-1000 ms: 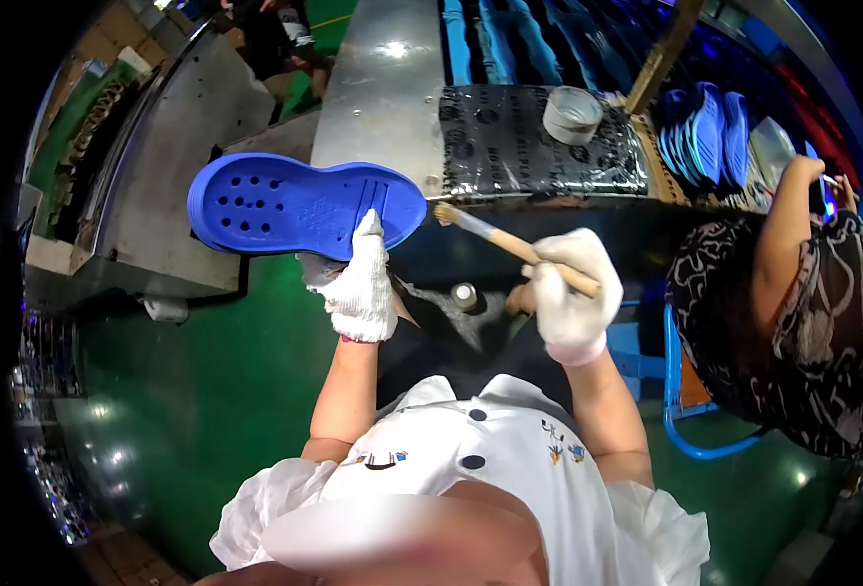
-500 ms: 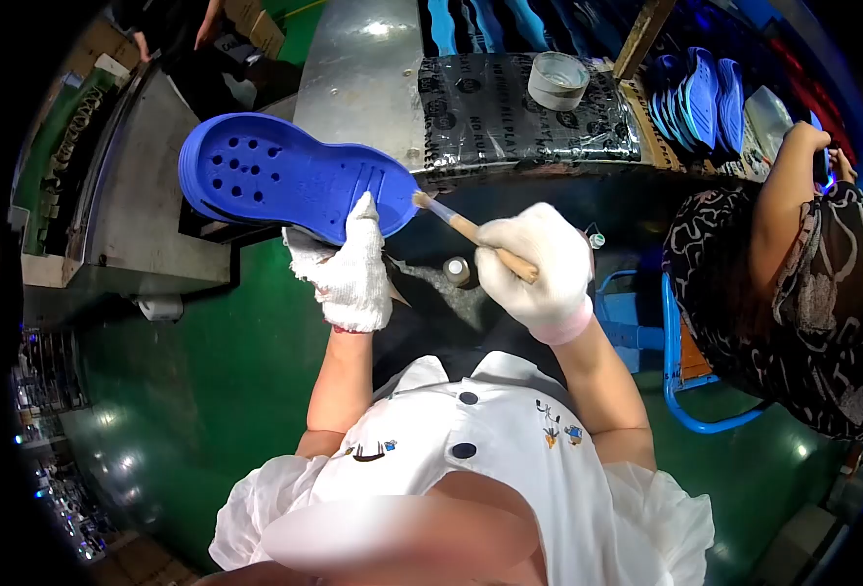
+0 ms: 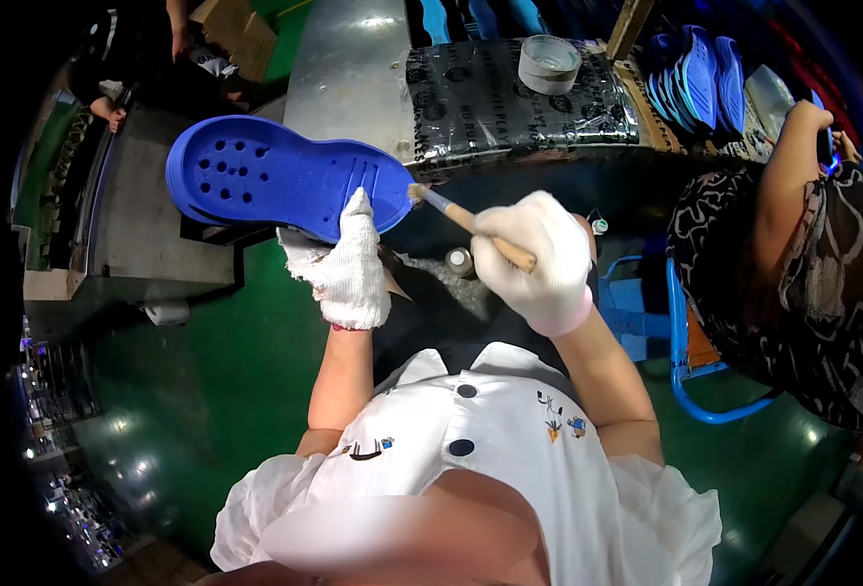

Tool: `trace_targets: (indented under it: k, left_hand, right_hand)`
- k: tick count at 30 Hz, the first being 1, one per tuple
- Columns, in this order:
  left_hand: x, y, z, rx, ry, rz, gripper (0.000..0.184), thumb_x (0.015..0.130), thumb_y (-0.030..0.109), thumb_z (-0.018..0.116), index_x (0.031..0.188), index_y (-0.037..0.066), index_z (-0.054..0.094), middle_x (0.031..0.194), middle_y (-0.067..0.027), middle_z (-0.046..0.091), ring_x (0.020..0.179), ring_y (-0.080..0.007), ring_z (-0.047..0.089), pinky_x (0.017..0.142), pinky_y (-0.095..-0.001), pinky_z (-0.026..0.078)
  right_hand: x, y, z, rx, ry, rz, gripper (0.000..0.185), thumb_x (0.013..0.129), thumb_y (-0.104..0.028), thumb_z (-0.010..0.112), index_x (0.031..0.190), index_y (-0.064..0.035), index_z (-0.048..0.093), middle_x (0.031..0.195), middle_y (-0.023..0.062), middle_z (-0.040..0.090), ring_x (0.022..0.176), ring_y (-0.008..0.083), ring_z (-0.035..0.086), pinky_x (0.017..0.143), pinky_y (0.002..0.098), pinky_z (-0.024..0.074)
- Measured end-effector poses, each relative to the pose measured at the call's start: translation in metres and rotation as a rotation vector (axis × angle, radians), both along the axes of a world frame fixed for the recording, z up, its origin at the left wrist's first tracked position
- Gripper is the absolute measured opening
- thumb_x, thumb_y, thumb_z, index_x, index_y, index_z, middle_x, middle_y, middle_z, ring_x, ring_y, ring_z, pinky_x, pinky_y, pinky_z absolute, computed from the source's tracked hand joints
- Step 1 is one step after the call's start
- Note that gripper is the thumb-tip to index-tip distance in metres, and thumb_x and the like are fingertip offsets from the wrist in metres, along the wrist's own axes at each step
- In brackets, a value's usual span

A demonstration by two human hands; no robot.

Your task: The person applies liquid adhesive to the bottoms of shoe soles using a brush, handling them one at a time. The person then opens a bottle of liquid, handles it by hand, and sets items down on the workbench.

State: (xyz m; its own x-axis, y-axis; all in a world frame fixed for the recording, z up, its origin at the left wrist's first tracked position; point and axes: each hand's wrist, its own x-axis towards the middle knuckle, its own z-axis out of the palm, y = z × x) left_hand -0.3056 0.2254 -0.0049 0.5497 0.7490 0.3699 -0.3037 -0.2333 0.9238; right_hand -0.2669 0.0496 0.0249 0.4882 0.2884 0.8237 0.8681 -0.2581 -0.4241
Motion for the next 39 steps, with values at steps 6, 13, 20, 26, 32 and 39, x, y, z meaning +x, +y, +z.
trace_targets:
  k: [6, 13, 20, 26, 32, 39]
  left_hand:
    - [-0.003, -0.007, 0.008, -0.093, 0.002, -0.053, 0.055, 0.075, 0.008, 0.075, 0.119, -0.005, 0.045, 0.111, -0.0150, 0.057, 0.097, -0.0204, 0.059, 0.089, -0.0332, 0.047]
    - [-0.001, -0.006, 0.001, 0.002, -0.018, -0.009, 0.055, 0.075, 0.004, 0.075, 0.120, -0.005, 0.045, 0.114, -0.0163, 0.056, 0.099, -0.0214, 0.059, 0.089, -0.0348, 0.048]
    - [-0.003, -0.013, 0.013, 0.086, 0.084, 0.042, 0.040, 0.075, 0.002, 0.074, 0.110, -0.007, 0.055, 0.101, -0.0157, 0.063, 0.088, -0.0204, 0.063, 0.083, -0.0334, 0.051]
    - [0.000, -0.012, 0.001, 0.172, -0.074, 0.019, 0.034, 0.077, 0.001, 0.072, 0.106, -0.007, 0.057, 0.099, -0.0146, 0.064, 0.086, -0.0183, 0.063, 0.080, -0.0322, 0.052]
    - [0.000, -0.022, 0.000, 0.023, -0.045, 0.037, 0.030, 0.078, -0.003, 0.070, 0.103, -0.005, 0.054, 0.092, -0.0106, 0.062, 0.075, -0.0133, 0.060, 0.071, -0.0267, 0.052]
    - [0.001, -0.026, 0.005, -0.010, -0.099, 0.036, 0.031, 0.078, 0.001, 0.071, 0.104, -0.006, 0.056, 0.097, -0.0121, 0.063, 0.081, -0.0162, 0.062, 0.076, -0.0314, 0.052]
  right_hand:
    - [0.001, -0.005, -0.006, 0.171, 0.125, -0.006, 0.024, 0.061, 0.011, 0.065, 0.081, -0.0028, 0.061, 0.068, 0.0072, 0.059, 0.055, 0.0214, 0.053, 0.049, 0.0296, 0.0426]
    - [0.001, -0.013, -0.011, 0.143, 0.075, -0.005, 0.027, 0.058, 0.011, 0.065, 0.081, -0.0032, 0.062, 0.070, 0.0057, 0.061, 0.056, 0.0216, 0.054, 0.050, 0.0296, 0.0435]
    - [-0.002, -0.020, -0.012, 0.124, 0.055, -0.026, 0.024, 0.054, 0.007, 0.066, 0.075, -0.0040, 0.061, 0.064, 0.0060, 0.059, 0.053, 0.0213, 0.052, 0.048, 0.0295, 0.0424]
    - [-0.004, -0.016, -0.016, 0.094, 0.054, 0.068, 0.021, 0.056, 0.008, 0.063, 0.072, -0.0041, 0.061, 0.065, 0.0057, 0.060, 0.052, 0.0203, 0.051, 0.048, 0.0289, 0.0416]
    - [-0.002, -0.018, -0.017, 0.146, 0.025, 0.110, 0.023, 0.057, 0.006, 0.064, 0.077, -0.0048, 0.062, 0.065, 0.0045, 0.060, 0.052, 0.0198, 0.052, 0.047, 0.0274, 0.0406]
    - [-0.001, -0.024, -0.019, 0.189, 0.107, 0.042, 0.024, 0.058, 0.008, 0.066, 0.078, -0.0047, 0.061, 0.066, 0.0045, 0.060, 0.054, 0.0199, 0.054, 0.050, 0.0291, 0.0430]
